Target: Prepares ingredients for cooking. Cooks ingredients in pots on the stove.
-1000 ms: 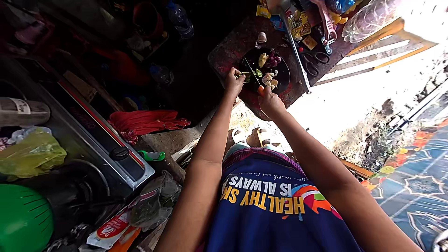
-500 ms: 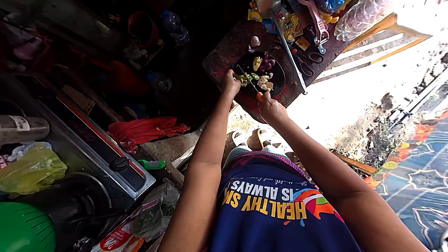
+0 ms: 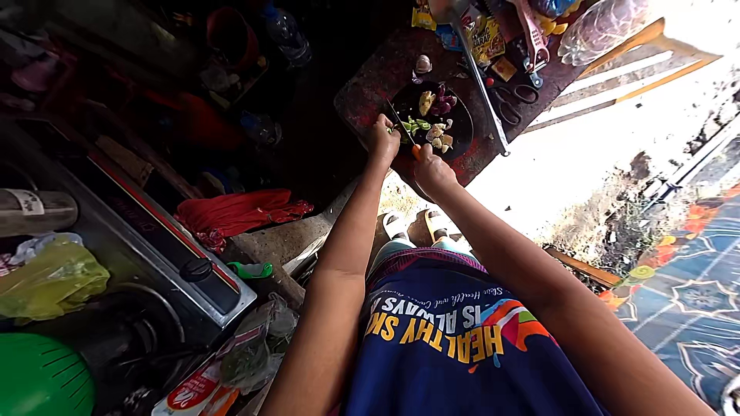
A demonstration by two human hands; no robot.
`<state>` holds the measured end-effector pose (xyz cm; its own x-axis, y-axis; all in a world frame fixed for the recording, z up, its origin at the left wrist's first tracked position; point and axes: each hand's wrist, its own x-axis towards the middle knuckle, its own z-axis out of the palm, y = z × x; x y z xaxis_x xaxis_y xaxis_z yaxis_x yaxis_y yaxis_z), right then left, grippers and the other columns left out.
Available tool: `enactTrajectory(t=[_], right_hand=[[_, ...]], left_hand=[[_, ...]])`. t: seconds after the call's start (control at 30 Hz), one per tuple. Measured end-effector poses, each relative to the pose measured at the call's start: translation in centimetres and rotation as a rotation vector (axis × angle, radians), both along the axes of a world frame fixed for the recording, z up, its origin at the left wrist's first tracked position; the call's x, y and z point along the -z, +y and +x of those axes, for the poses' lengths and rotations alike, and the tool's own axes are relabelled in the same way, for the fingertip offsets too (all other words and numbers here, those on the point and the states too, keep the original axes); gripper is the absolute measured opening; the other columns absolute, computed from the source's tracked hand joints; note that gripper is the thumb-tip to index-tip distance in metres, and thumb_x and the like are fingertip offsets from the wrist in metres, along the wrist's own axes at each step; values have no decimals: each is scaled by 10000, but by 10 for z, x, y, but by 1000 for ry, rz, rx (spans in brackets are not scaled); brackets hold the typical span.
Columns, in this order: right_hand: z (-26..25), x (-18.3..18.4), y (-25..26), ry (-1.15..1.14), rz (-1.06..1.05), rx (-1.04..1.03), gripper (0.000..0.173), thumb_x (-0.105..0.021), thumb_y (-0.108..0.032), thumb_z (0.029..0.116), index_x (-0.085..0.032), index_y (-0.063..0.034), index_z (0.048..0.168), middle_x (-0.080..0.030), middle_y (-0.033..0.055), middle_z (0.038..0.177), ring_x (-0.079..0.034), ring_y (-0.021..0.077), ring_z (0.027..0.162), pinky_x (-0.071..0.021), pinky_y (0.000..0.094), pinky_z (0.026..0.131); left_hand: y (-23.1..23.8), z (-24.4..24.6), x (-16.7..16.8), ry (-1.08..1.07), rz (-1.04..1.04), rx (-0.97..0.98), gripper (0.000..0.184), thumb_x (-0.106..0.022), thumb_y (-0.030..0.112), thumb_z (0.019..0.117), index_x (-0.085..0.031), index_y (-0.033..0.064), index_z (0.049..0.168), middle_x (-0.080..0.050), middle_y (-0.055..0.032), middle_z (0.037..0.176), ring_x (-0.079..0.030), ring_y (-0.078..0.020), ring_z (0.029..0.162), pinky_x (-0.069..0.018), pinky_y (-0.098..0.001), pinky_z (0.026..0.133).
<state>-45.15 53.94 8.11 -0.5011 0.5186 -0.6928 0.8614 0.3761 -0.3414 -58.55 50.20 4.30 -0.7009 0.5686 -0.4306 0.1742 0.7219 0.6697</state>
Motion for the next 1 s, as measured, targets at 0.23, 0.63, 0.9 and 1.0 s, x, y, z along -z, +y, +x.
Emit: enactTrajectory(t=[0.23,0.63,0.9,1.0], right_hand=[[12,0,5,51,-20,-19,361,-384,-283,1122,-424,-42,1387,-674,264,1177,-679,452,1131,-543,632,893],[32,-12,-10,104,45,9,364,-397,-286,1117,-482,-27,1359,-703,255,1111,-700,454,1079,-554,631,859],[25,-15,-14,-31,41,-32,349,-333,-272,1131,-442,-51,1378,-701,247,1112,-705,441,1075,-559,611,848],[19,-23,-12,-82,77,-68,331,-335,-247,1128,-446,-60,1378,-705,245,1100,-708,439,1069,-561,611,832]], left_hand=[[-10,8,20,19,232,-308,168,-688,162,958,-651,10,1021,-652,-140,892,-624,-253,827,-499,-464,785],[-8,29,-2,197,64,-140,247,-590,126,1004,-656,-12,1198,-709,-213,1101,-683,-341,1067,-512,-511,957],[-7,31,2,222,58,-99,237,-576,48,958,-669,-23,1164,-711,-218,1087,-688,-340,1055,-520,-502,938],[-7,29,2,227,55,-71,221,-578,33,956,-672,-26,1147,-710,-221,1093,-685,-344,1068,-520,-499,948]])
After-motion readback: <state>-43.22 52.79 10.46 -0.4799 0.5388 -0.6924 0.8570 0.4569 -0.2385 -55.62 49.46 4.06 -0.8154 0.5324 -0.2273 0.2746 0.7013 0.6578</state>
